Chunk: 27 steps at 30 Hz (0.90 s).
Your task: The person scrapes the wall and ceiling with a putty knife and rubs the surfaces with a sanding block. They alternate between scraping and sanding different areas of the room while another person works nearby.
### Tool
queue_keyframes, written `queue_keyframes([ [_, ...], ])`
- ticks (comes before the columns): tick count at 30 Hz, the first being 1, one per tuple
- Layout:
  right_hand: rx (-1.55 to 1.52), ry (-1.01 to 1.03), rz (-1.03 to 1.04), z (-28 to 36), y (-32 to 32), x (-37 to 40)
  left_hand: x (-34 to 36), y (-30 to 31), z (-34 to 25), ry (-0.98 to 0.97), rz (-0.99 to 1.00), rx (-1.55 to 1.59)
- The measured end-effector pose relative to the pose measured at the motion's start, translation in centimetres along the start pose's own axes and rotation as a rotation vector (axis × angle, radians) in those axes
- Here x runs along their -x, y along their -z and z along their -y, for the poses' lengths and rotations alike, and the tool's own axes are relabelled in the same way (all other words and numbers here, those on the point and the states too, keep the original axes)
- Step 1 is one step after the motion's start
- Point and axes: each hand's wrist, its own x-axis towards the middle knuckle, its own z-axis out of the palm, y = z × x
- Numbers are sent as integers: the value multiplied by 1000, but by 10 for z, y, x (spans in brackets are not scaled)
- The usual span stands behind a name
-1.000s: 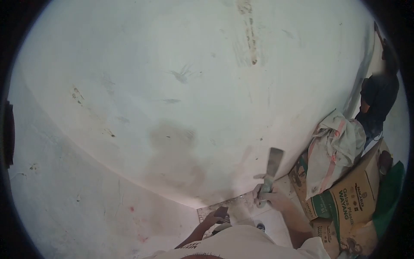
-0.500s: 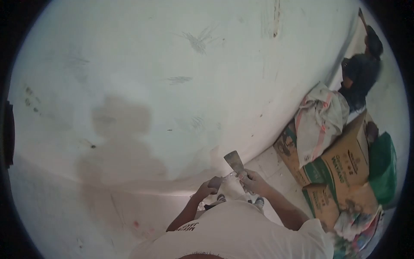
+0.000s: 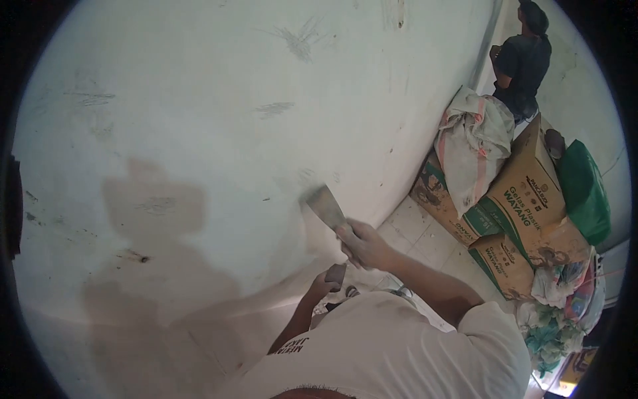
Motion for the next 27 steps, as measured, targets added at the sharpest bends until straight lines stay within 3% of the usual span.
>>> queue_keyframes([
  [2,-14,-179,-45,-29,8,9,4,2,-8,-34,-17,-97],
  [5,105,-108,-78,-5,16,-2,7,12,16,-5,-25,-40],
  [8,38,40,-24,42,13,-12,9,31,40,0,-10,-84],
  [11,19,7,-27,6,16,-1,27,38,31,29,-61,19],
  [15,-86,-248,-74,-51,20,11,25,42,23,-21,-93,113],
  [19,13,-88,-87,15,11,-9,28,31,7,-20,-84,7],
  [22,-37,-41,-36,3,16,6,29,24,5,17,-37,-60],
  [24,-66,-102,-84,-30,23,16,15,30,39,38,23,-92],
  [27,-94,-209,-92,-57,20,19,25,23,20,65,63,-84],
])
